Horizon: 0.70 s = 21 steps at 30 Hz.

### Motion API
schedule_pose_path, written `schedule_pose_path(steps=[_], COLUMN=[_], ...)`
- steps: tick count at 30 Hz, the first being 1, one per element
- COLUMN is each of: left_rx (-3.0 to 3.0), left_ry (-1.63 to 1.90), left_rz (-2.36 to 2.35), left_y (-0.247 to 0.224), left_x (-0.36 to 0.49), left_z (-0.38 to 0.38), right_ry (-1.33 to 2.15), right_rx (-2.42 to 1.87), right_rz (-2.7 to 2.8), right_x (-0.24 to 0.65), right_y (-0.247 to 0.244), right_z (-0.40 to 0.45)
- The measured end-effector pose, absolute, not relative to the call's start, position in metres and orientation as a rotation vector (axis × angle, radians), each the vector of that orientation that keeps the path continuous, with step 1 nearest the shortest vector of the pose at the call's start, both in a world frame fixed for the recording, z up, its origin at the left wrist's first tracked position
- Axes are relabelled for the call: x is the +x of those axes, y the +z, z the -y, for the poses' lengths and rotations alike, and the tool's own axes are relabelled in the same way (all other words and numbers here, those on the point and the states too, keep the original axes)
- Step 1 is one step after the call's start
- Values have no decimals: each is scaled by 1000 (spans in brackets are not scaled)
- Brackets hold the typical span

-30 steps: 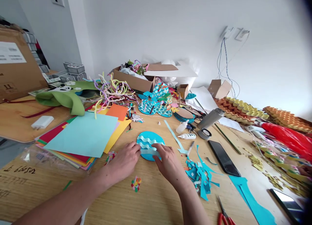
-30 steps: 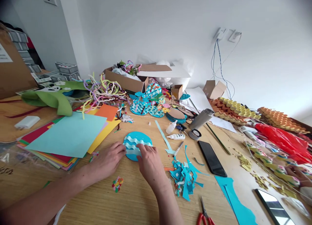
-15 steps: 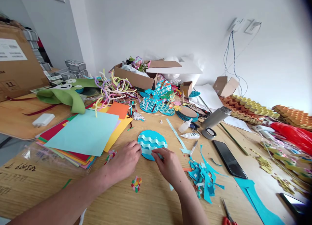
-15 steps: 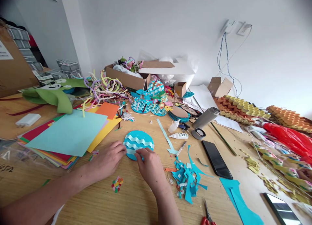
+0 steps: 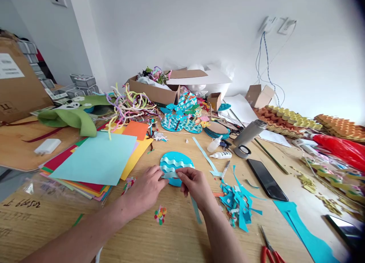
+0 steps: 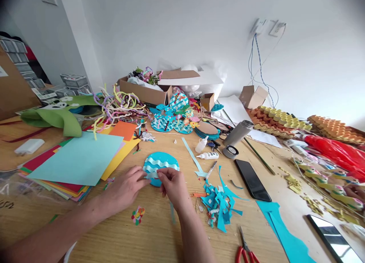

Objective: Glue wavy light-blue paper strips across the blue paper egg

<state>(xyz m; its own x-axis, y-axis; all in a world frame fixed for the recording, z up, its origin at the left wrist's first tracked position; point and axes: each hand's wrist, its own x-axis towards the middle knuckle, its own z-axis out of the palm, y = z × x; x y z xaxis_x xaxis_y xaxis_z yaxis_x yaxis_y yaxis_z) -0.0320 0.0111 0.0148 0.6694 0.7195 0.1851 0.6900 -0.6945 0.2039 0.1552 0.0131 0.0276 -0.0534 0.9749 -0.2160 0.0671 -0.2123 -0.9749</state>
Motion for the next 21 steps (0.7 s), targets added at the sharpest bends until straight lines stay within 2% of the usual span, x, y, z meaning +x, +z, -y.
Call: schedule_pose_path(steps=[9,16,21], left_rx=[2818,2824,2812], left_ry=[307,335,349], left_rz=[-1199,-1200,-1193], left_y=[18,16,13], left_x=[-31,-32,-33], left_z=[-10,-9,-9], right_ry=[1322,690,612], right_rx=[-1482,-1644,-1693], right_rz=[1283,1813,1923], right_x=[152,152,151], right_y=[19,18,20], right_z=[-11,-4,-3])
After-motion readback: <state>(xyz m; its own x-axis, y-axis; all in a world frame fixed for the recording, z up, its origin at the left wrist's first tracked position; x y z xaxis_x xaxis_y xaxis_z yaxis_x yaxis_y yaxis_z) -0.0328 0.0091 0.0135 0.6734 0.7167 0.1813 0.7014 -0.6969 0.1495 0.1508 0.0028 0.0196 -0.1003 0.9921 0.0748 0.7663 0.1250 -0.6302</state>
